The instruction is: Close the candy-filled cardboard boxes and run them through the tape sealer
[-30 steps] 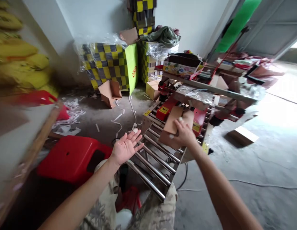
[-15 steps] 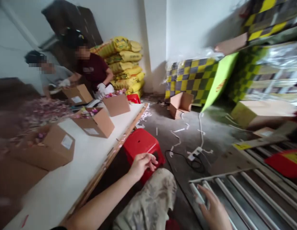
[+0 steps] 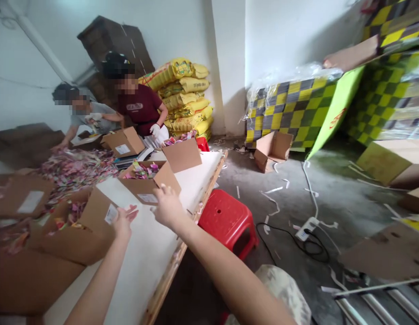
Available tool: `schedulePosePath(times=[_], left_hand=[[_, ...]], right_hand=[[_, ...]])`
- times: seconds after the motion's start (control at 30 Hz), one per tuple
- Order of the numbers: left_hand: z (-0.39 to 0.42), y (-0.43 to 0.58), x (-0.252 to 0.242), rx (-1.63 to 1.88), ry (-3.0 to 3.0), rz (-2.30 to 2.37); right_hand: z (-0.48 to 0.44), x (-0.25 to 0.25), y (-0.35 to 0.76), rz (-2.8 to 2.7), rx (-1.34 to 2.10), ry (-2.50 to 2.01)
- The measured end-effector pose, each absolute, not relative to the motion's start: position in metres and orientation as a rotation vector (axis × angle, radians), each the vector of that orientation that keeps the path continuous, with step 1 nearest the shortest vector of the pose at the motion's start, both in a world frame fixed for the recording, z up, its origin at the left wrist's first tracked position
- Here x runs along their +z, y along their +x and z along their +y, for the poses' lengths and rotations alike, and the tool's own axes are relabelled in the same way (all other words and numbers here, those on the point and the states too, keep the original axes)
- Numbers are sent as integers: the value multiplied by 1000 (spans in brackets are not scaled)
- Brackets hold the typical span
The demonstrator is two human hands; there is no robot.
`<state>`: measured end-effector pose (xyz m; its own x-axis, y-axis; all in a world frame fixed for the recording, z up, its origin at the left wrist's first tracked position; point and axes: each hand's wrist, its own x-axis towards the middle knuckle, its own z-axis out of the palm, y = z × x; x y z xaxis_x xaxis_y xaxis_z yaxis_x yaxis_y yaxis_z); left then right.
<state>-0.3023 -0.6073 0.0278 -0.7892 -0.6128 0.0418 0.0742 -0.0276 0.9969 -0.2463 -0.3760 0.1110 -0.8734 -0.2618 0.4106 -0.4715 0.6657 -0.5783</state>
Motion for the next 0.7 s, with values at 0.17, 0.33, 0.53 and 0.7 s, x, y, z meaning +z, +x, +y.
schedulePosePath(times=[0.17,0.33,0.53,0.7], left_hand=[[-632,-352,11,-1861,827,-1954],[-654,-392,12,-1866,972,-2080],[-649,-409,35,-2205,649,-2168],[-618,-388,48,-2344,688,-1963]], right_hand=[[-419,108,-325,-2593,636,778],[-392,81,-326,-2420,585,666],[-354,67,-306,-2371,795,556],[-313,86,-262,-2171,1007,439]])
